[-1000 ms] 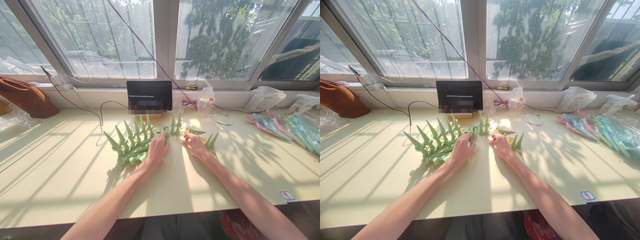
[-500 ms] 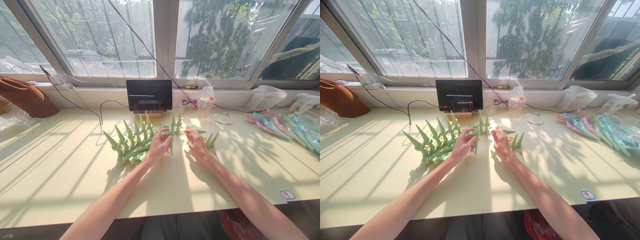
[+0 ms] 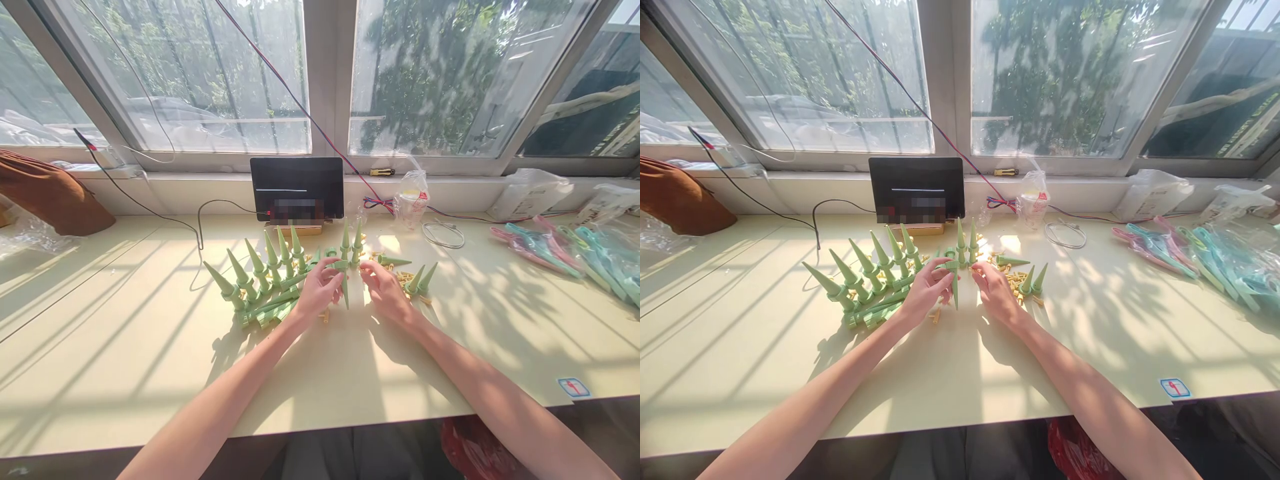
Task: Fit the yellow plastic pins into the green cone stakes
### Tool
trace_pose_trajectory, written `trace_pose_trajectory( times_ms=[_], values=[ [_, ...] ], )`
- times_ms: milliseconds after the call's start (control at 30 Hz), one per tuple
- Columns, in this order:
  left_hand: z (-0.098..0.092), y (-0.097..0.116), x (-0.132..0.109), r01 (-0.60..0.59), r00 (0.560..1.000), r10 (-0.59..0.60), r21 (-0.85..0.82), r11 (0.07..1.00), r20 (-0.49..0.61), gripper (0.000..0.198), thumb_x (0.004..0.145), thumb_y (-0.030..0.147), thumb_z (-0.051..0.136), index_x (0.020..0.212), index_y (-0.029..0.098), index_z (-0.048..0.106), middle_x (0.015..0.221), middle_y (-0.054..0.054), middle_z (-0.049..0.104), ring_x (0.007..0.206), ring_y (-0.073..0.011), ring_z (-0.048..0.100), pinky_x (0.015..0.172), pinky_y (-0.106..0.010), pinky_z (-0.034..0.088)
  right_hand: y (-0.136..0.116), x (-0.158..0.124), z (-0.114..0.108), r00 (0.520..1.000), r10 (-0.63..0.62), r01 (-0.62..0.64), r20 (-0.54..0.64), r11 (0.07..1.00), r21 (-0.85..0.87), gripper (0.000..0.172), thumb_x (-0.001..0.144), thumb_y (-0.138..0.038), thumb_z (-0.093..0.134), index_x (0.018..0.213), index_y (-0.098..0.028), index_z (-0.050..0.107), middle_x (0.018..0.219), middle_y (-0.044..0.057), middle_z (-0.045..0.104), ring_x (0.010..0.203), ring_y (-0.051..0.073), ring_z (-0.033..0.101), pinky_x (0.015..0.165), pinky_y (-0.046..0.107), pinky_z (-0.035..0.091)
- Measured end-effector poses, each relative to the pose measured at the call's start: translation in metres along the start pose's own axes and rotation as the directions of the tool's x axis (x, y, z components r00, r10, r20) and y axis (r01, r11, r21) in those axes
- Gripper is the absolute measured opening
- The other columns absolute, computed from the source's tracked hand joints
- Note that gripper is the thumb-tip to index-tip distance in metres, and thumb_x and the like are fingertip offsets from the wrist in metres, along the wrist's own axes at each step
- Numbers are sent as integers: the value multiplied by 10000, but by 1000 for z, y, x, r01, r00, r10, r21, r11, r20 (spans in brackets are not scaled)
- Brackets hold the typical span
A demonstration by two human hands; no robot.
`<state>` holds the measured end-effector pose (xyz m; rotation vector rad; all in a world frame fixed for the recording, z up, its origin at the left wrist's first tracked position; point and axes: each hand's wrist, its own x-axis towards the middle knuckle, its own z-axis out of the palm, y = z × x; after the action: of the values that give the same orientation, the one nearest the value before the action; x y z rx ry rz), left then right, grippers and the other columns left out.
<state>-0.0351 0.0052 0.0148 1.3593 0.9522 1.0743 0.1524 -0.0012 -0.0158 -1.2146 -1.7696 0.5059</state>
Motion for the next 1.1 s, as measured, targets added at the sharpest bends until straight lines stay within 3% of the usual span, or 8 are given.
trace_pose_trajectory(
  times_ms=[267,467,700,1100],
  values=[
    [1,-2,0,1,1000,-1,3,1000,14,499,757,413,743,1170,226,533,830,7,578,545,-105,588,434,-222,463,-4,-1,-1,1000,-2,2,1,998,59,181,919,-313,520,1061,-209,561,867,32,615,569,131,543,582,283,439],
    [1,-8,1,-90,995,95,180,980,-22,376,790,381,694,1098,221,550,828,-1,552,587,-117,598,432,-217,494,-5,-1,-1,1000,-23,24,-20,999,45,191,888,-301,578,1054,-211,554,855,20,616,517,107,505,583,280,443],
    [0,-11,1,-173,981,193,317,932,-32,366,805,365,679,1097,253,488,805,23,505,597,-111,583,424,-192,486,-5,-1,0,998,-60,62,-26,997,45,114,889,-312,590,941,-211,582,855,29,624,534,117,498,563,286,430],
    [3,-10,-1,-232,966,256,325,917,-34,354,829,321,651,1112,278,443,821,37,476,594,-85,556,464,-171,455,-1,-2,3,996,-77,80,-49,995,51,125,921,-324,553,906,-217,614,873,38,629,588,139,542,595,303,451]
  ],
)
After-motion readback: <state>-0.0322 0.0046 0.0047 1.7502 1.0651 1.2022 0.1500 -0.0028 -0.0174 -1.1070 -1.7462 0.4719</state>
